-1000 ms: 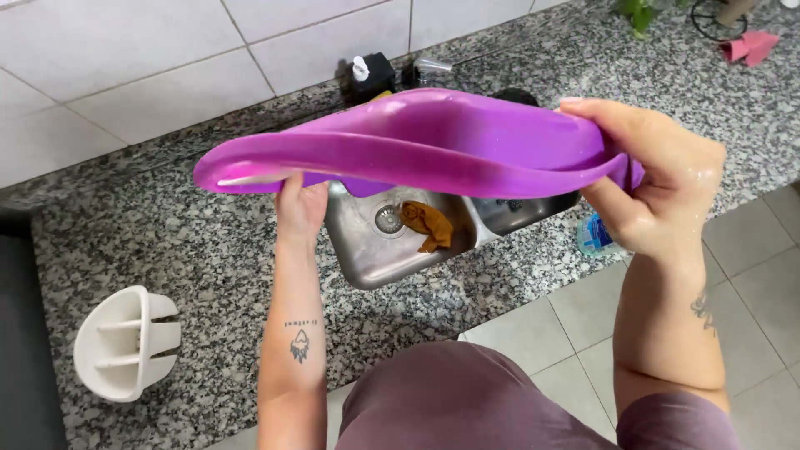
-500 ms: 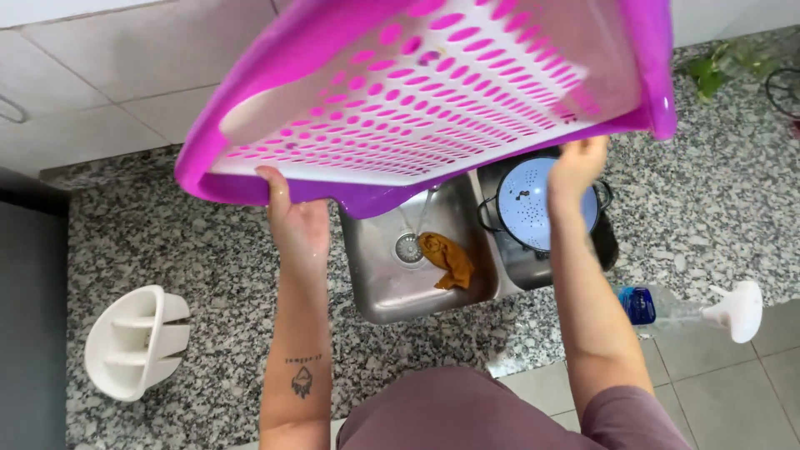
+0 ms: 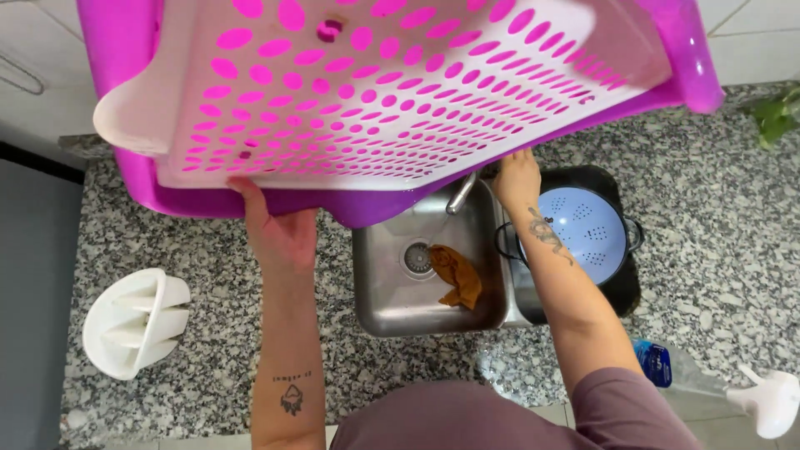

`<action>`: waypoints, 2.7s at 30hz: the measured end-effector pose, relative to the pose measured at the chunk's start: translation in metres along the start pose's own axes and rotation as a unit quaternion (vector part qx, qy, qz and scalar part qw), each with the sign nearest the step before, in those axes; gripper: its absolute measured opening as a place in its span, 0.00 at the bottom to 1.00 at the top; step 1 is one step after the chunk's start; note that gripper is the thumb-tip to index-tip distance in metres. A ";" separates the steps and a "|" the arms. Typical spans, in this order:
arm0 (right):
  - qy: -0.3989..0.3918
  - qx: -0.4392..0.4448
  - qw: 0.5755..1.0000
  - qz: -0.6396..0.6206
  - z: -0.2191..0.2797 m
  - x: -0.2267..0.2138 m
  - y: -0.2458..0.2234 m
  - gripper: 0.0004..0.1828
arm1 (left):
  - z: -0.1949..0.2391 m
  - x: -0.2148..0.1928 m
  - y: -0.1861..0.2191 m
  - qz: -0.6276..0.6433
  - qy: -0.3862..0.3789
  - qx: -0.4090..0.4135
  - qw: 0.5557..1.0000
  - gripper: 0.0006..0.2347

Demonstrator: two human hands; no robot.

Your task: Cleaning a plastic dish rack and a utensil holder using a sponge and water at a kitchen sink

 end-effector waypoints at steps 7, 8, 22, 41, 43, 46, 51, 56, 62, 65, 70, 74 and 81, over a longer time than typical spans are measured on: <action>-0.105 0.062 0.993 -0.004 0.027 -0.039 0.008 0.39 | 0.020 -0.001 0.010 -0.010 0.005 -0.030 0.999 0.23; -0.130 0.028 0.983 -0.130 0.033 -0.040 0.007 0.43 | 0.025 -0.001 0.010 0.000 -0.005 -0.045 0.999 0.24; 0.155 0.060 0.909 -0.383 0.109 -0.045 -0.056 0.26 | 0.063 -0.116 0.009 -0.874 -0.226 -0.033 0.428 0.10; 0.151 0.184 0.908 -0.346 0.114 -0.022 -0.060 0.30 | 0.060 -0.069 0.067 -0.697 -0.331 0.143 0.620 0.17; 0.128 0.199 0.910 -0.340 0.108 -0.018 -0.056 0.31 | 0.048 -0.062 0.090 -0.671 -0.334 0.118 0.651 0.18; 0.097 0.213 0.911 -0.340 0.094 -0.005 -0.052 0.29 | 0.036 -0.057 0.125 -0.616 -0.336 0.067 0.709 0.21; -0.055 0.183 0.906 -0.377 0.069 0.029 -0.045 0.39 | 0.042 -0.053 0.161 -0.501 -0.313 -0.073 0.804 0.28; -0.163 0.149 0.944 -0.244 0.055 0.058 -0.081 0.31 | 0.101 0.043 0.170 -0.498 0.031 0.019 0.867 0.26; -0.314 0.124 0.934 0.119 0.082 0.043 -0.032 0.16 | 0.137 0.014 0.184 -0.565 0.179 0.194 0.781 0.18; -0.370 0.230 0.857 0.276 0.113 0.038 0.038 0.10 | 0.133 -0.021 0.193 -0.578 0.157 0.254 0.759 0.21; -0.410 0.204 0.696 0.553 0.161 0.034 0.174 0.57 | 0.126 -0.017 0.185 -0.508 0.124 0.188 0.831 0.18; -0.484 0.216 0.636 0.560 0.186 0.034 0.195 0.57 | 0.121 -0.020 0.179 -0.465 0.152 0.187 0.852 0.21; -0.512 0.360 0.576 0.525 0.199 0.044 0.138 0.30 | 0.122 -0.066 0.174 -0.359 0.322 0.142 0.864 0.21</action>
Point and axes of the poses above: each hand's wrist, its own z-axis away from the middle knuckle, its own x-axis out of the palm, y = z × x, the point moved 2 cm from there along -z, towards the middle knuckle, and after that the axes turned 1 degree about y, right-handed, at the moved point
